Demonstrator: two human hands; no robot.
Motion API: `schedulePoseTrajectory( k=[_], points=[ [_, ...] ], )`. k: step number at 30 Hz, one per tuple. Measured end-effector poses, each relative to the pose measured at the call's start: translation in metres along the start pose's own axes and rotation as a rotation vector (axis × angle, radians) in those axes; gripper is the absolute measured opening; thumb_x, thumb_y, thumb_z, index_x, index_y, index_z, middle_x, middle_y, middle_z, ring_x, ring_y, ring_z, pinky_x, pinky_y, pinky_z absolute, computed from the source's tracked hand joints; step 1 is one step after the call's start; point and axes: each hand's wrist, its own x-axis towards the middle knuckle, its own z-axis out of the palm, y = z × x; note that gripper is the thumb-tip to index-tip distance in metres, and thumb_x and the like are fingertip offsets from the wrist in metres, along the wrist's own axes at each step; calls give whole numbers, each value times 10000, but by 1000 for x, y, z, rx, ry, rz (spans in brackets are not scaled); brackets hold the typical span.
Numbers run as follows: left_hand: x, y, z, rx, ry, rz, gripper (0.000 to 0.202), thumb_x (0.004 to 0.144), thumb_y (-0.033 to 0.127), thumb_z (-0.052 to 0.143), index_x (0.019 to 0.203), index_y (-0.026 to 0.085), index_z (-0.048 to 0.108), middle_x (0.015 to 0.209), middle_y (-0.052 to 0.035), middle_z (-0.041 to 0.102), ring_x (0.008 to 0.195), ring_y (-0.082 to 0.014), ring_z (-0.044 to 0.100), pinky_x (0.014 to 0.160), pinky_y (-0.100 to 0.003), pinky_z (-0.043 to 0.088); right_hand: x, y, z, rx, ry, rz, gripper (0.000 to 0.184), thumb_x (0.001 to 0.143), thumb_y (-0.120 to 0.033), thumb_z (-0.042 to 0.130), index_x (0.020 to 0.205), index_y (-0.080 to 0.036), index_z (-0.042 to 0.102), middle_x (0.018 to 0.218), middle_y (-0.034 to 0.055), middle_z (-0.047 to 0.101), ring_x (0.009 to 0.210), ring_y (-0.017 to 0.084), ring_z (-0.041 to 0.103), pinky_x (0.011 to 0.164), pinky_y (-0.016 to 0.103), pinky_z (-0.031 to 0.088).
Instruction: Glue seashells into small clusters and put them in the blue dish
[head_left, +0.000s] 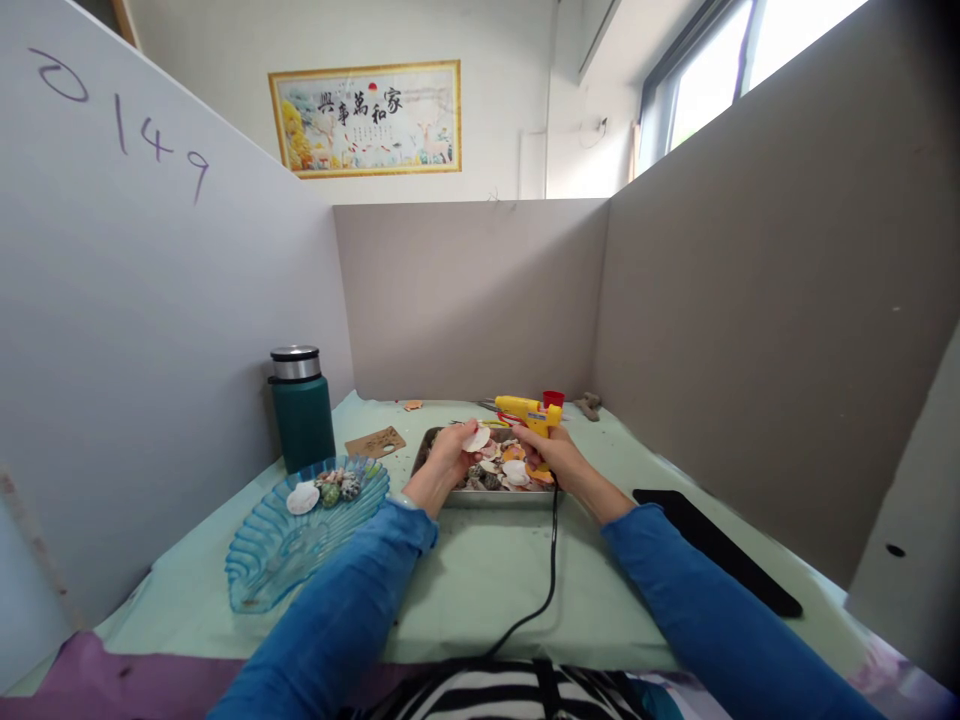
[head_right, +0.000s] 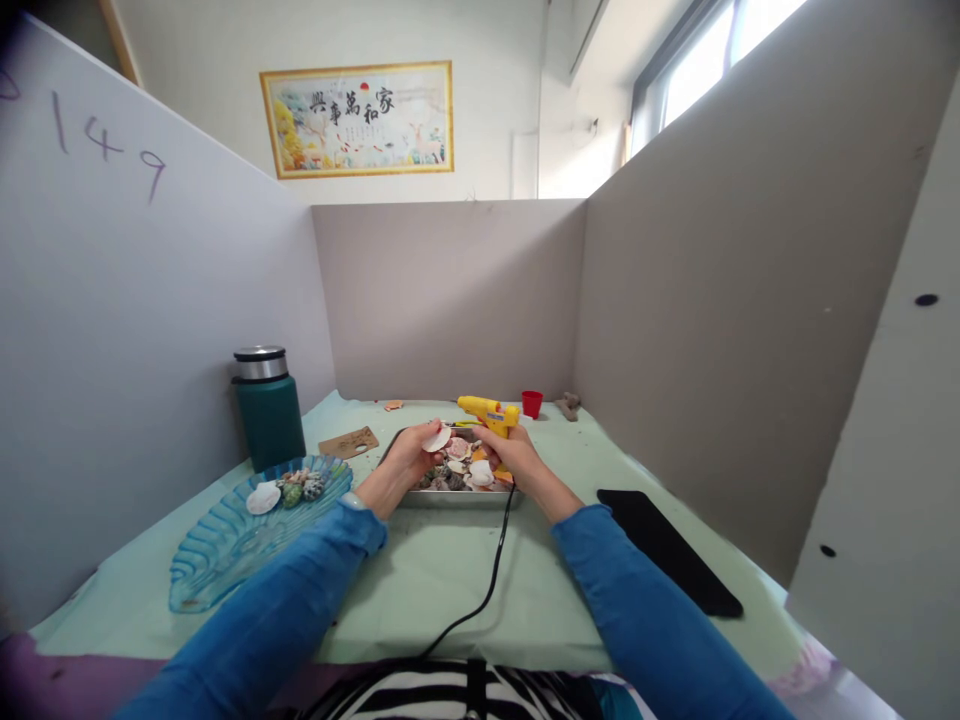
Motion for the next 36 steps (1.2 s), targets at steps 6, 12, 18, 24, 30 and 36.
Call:
schedulePoseTrajectory(
  k=[6, 12, 18, 24, 30, 36],
  points=[
    [15, -5, -12, 120, 51, 107, 233, 745, 281, 750, 721, 142, 564, 606, -22, 597, 476, -106, 539, 409, -199, 380, -3, -2, 1, 2, -52, 48, 396, 689, -475, 762, 577, -203, 496, 396, -65, 411, 349, 59, 332, 325, 198, 269],
    [19, -5, -17, 220, 73, 208, 302, 744, 379, 731, 718, 159, 525, 596, -9, 577, 451, -88, 494, 390, -189, 318, -5, -5, 4, -56, -51, 75, 264, 663, -393, 745, 692, -178, 596, 396, -80, 423, 337, 61, 331, 305, 189, 238],
    [20, -4, -17, 228, 82, 253, 354, 705, 405, 761, 695, 170, 497, 533, 26, 519, 387, -72, 449, 366, -187, 280, -7, -9, 6, -92, -62, 111, 248, 667, -373, 724, 739, -158, 624, 395, -86, 439, 338, 60, 342, 322, 187, 261],
    [18, -3, -13, 211, 117, 293, 383, 694, 455, 752, 675, 177, 490, 520, 39, 492, 394, -71, 440, 366, -187, 290, -7, -8, 5, -84, -74, 108, 245, 666, -373, 722, 730, -165, 611, 386, -90, 430, 333, 62, 342, 330, 189, 248],
    [14, 0, -9, 192, 121, 304, 358, 658, 438, 744, 663, 183, 492, 519, 45, 474, 414, -77, 437, 380, -194, 282, -5, -4, 4, -76, -61, 102, 227, 663, -363, 716, 707, -174, 598, 380, -86, 421, 335, 65, 344, 329, 190, 242],
    [15, 0, -10, 157, 34, 303, 271, 618, 368, 705, 677, 170, 529, 571, 16, 529, 462, -96, 471, 402, -203, 309, -5, -5, 6, -44, -32, 80, 240, 654, -359, 727, 624, -194, 556, 385, -68, 423, 339, 69, 340, 317, 198, 220]
  ],
)
